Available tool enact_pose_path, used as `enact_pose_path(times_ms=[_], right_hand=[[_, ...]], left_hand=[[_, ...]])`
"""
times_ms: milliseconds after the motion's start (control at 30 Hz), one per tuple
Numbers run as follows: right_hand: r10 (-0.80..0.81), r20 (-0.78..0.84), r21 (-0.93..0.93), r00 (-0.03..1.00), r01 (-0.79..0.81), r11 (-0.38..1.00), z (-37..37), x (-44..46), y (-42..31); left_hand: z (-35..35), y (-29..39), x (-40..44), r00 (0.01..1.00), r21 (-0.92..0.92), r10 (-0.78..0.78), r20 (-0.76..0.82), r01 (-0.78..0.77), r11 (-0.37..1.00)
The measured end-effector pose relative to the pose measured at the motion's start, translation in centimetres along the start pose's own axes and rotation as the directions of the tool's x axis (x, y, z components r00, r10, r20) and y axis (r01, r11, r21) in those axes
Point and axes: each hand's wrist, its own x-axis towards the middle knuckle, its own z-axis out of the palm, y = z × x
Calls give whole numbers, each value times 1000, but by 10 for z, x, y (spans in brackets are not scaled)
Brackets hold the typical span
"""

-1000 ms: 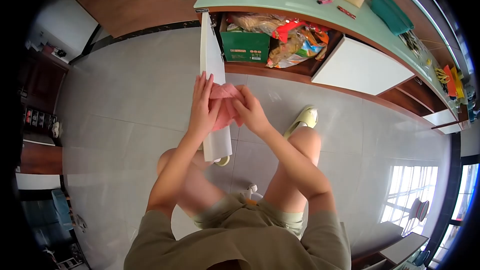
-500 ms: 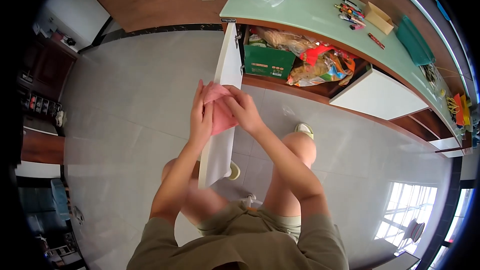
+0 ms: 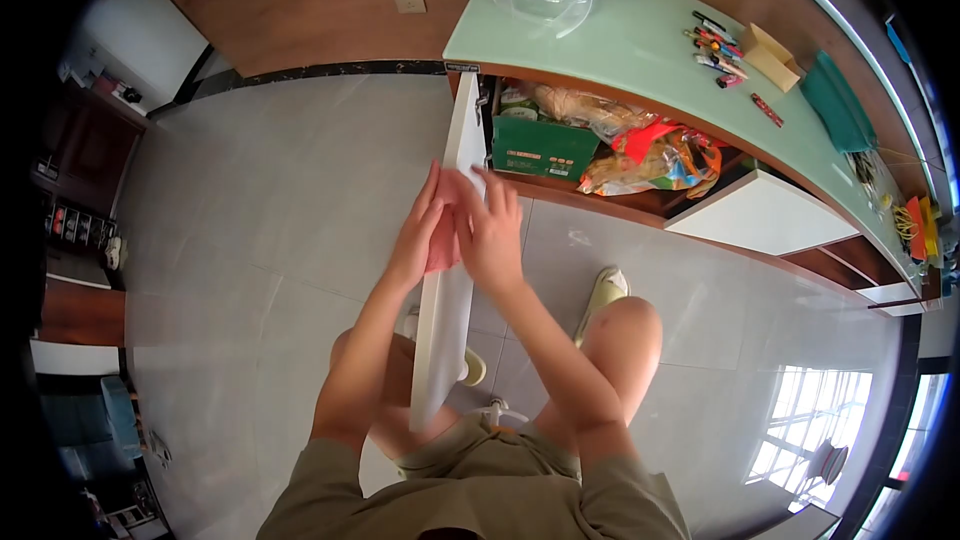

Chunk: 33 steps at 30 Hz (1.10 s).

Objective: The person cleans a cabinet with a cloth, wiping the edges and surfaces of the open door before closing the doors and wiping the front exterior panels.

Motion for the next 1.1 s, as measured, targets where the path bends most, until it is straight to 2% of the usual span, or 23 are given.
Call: enact_pose_path(times_ms=[33, 67, 133, 233, 333, 400, 500, 567, 600, 633, 700, 800, 900, 967, 1000, 1100], right_hand=[[33, 21, 73, 999, -34, 997, 4, -6, -1], [137, 83, 175, 987, -150, 973, 8, -16, -4], [189, 99, 308, 977, -211, 928, 14, -24, -19], [247, 192, 403, 950, -306, 863, 17, -18, -14], [256, 211, 507, 943, -329, 796, 29, 0, 6], [253, 194, 551, 948, -318, 772, 41, 13, 16], [281, 157, 586, 947, -318, 745, 56, 37, 31], [268, 151, 591, 951, -304, 747, 60, 49, 44], [281, 161, 610, 946, -319, 725, 60, 55, 47], [292, 169, 628, 941, -332, 704, 59, 59, 49], [287, 136, 627, 948, -307, 716, 64, 63, 56], [292, 90, 609, 952, -284, 741, 66, 74, 63], [264, 50, 533, 963, -249, 808, 62, 95, 67], [206, 64, 481, 976, -211, 851, 59, 107, 70], [244, 83, 503, 966, -252, 827, 63, 110, 76], [191, 65, 527, 979, -196, 827, 68, 114, 89]], left_hand=[[2, 1, 2, 999, -207, -25, 36, 32, 978], [5, 2, 4, 997, -273, -58, 51, 70, 959], [9, 4, 11, 988, -398, -126, 87, 151, 905], [4, -14, 31, 991, -200, -25, 130, 51, 978], [1, -21, 53, 989, -235, -15, 150, 51, 971], [4, -24, 66, 999, -124, 42, 10, -40, 991], [7, -28, 87, 979, -86, 108, -172, -124, 989], [6, -31, 101, 970, -240, 90, -225, -145, 960], [10, -20, 105, 929, -158, 57, -367, -123, 980], [10, -21, 110, 912, -83, 98, -398, -142, 986], [9, -21, 117, 876, 70, 183, -447, -170, 983], [12, -17, 126, 891, -135, 41, -452, -114, 984], [19, -13, 143, 848, -116, 101, -520, -188, 975], [19, -10, 151, 846, -46, 103, -522, -148, 988], [19, -9, 152, 846, -10, 101, -524, -125, 992], [19, -8, 154, 858, 28, 134, -497, -139, 990]])
